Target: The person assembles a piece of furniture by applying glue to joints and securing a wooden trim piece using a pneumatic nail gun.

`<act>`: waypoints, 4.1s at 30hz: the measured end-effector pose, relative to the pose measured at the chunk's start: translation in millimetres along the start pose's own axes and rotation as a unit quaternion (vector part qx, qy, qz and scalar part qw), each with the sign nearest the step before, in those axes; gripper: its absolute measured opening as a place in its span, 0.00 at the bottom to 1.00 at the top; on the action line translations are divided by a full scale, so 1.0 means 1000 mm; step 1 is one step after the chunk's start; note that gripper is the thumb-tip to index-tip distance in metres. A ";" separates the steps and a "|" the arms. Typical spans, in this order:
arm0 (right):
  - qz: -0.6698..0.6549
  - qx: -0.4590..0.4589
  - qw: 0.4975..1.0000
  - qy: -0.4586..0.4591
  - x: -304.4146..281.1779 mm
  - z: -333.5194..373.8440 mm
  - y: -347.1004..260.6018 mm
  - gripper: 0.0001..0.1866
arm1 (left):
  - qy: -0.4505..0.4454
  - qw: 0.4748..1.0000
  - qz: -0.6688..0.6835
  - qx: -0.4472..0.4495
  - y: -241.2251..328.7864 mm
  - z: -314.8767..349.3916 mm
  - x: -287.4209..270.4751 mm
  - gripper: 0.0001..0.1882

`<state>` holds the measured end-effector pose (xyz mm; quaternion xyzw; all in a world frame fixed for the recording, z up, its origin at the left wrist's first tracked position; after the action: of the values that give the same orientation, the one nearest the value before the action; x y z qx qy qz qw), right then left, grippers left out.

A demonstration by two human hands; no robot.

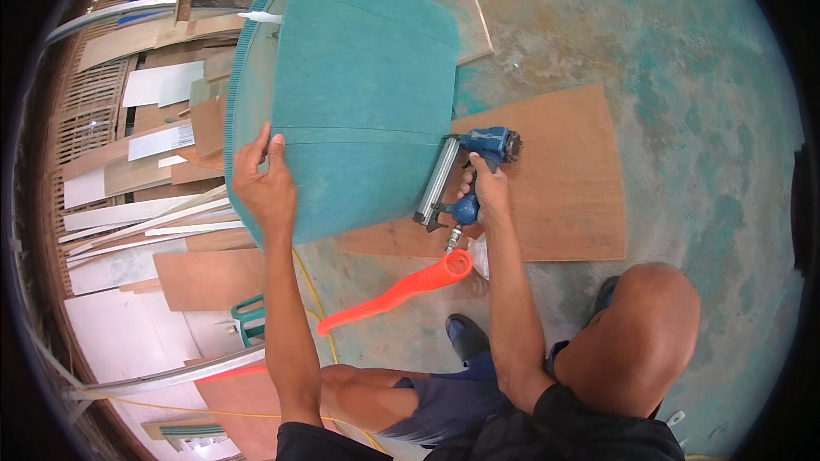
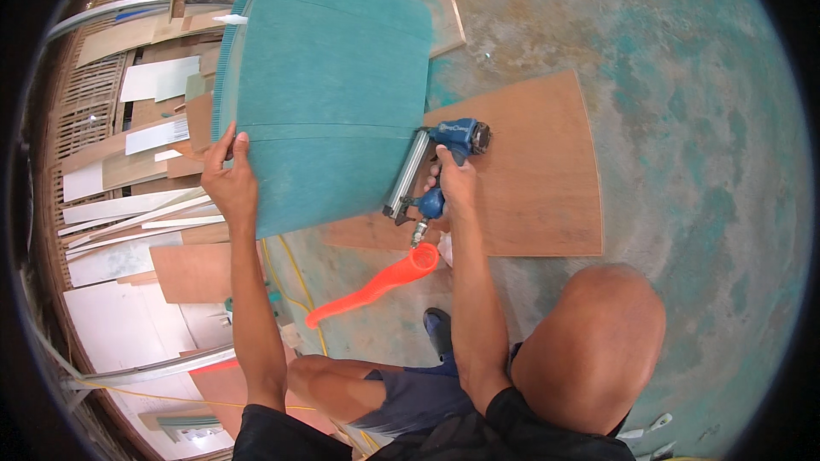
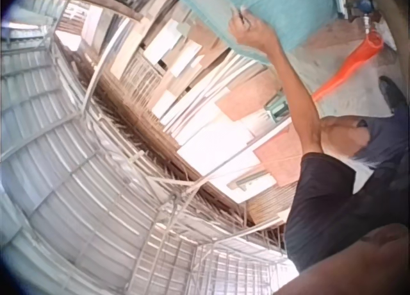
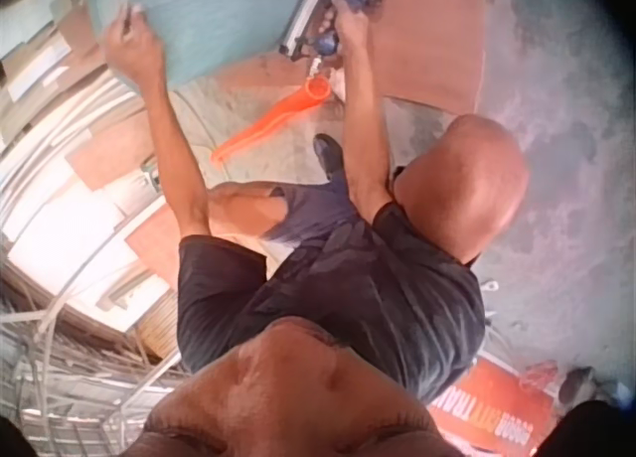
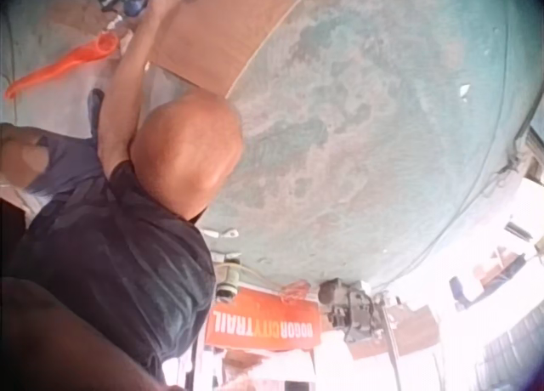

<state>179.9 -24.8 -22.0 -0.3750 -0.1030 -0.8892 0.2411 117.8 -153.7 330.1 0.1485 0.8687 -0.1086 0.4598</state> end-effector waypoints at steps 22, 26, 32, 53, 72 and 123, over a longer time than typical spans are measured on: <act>0.015 -0.004 1.000 -0.025 -0.005 -0.003 0.002 0.10 | 0.027 1.000 -0.001 0.008 0.003 0.000 0.003 0.12; 0.037 0.008 0.999 -0.011 -0.005 -0.002 0.002 0.11 | 0.021 1.000 0.004 -0.002 0.003 0.000 0.003 0.12; 0.060 0.041 0.997 0.001 -0.006 -0.003 0.001 0.12 | 0.019 0.999 0.004 -0.029 0.003 0.001 0.003 0.12; 0.045 0.043 0.998 -0.015 -0.015 -0.015 0.009 0.10 | 0.028 0.997 0.027 -0.064 -0.010 0.000 0.018 0.12; 0.031 0.016 0.999 -0.008 -0.012 -0.016 0.016 0.11 | 0.032 0.998 0.019 -0.054 -0.007 0.000 0.015 0.12; 0.239 -0.167 0.942 -0.167 0.160 0.127 -0.013 0.16 | 0.064 0.988 0.120 -0.068 -0.005 0.000 0.023 0.11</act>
<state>155.5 -24.0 180.8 -0.5665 0.1008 -0.7344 0.3600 103.2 -154.6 311.1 0.2270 0.8774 0.0166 0.4224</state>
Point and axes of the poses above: each hand's wrist, its own z-axis away from the middle knuckle, its own x-axis out of the palm, y = z × x, the point moved 4 cm from there along -z, towards the middle knuckle, and after that the axes turned 13 degrees about x, right-handed, at the moved point
